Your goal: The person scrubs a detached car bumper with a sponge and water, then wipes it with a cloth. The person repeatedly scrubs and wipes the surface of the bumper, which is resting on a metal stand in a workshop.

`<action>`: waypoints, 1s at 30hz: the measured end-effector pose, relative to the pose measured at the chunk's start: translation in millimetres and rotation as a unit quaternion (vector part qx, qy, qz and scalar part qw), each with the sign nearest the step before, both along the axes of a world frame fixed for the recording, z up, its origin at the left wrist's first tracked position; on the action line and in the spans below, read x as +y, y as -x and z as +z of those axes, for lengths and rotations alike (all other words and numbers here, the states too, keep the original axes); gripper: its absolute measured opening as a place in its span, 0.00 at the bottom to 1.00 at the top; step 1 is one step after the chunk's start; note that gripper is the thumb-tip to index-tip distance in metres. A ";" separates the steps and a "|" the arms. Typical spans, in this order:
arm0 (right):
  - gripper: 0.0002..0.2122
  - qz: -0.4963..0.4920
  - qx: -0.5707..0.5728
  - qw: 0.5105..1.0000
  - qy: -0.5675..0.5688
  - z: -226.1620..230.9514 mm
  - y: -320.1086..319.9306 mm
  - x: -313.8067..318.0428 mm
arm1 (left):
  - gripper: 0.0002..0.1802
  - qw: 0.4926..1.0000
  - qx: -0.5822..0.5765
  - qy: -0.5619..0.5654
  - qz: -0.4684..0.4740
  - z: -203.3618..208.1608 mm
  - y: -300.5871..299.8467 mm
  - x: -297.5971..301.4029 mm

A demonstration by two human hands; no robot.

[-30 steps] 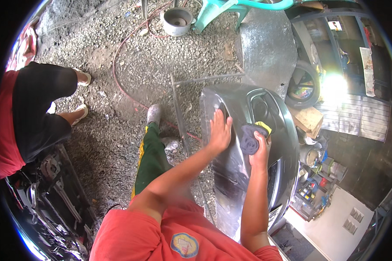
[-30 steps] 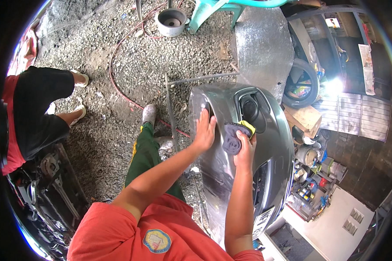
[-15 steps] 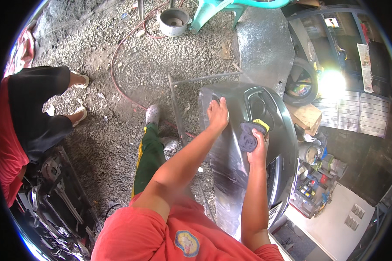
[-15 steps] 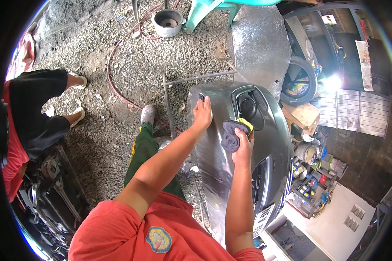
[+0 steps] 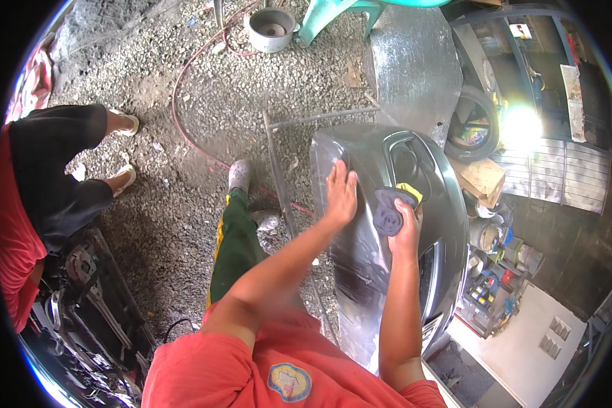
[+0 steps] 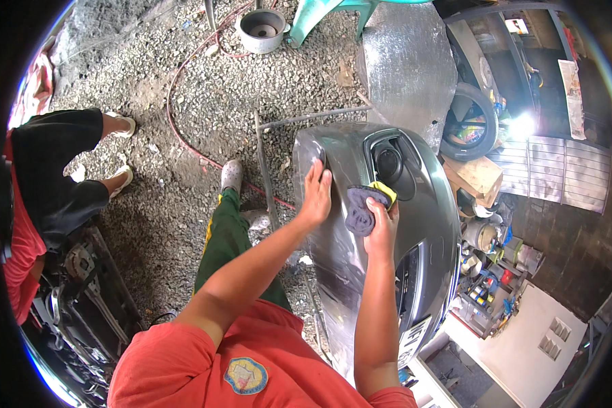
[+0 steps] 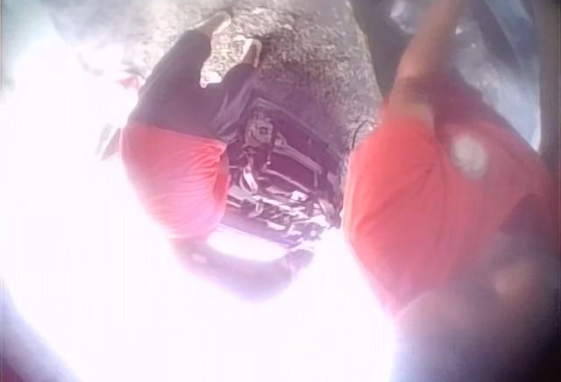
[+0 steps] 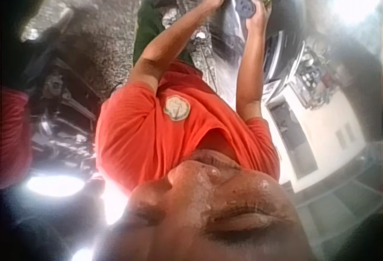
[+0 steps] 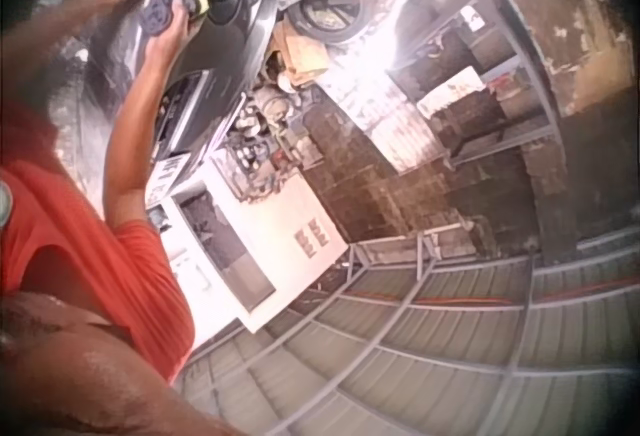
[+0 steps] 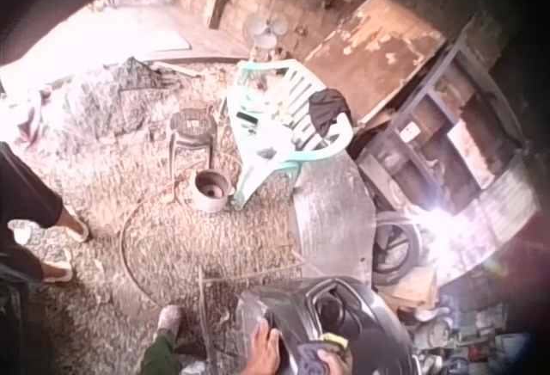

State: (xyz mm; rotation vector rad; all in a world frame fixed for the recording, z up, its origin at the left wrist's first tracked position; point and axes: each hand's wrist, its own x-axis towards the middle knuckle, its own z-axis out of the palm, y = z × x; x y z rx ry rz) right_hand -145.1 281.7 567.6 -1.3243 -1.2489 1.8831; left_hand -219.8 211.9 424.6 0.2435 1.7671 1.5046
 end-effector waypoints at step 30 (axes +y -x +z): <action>0.17 0.027 -0.038 0.999 -0.008 0.3 5.0 -0.6 | 0.43 0.998 -0.021 -0.051 0.008 3.2 32.6 -2.4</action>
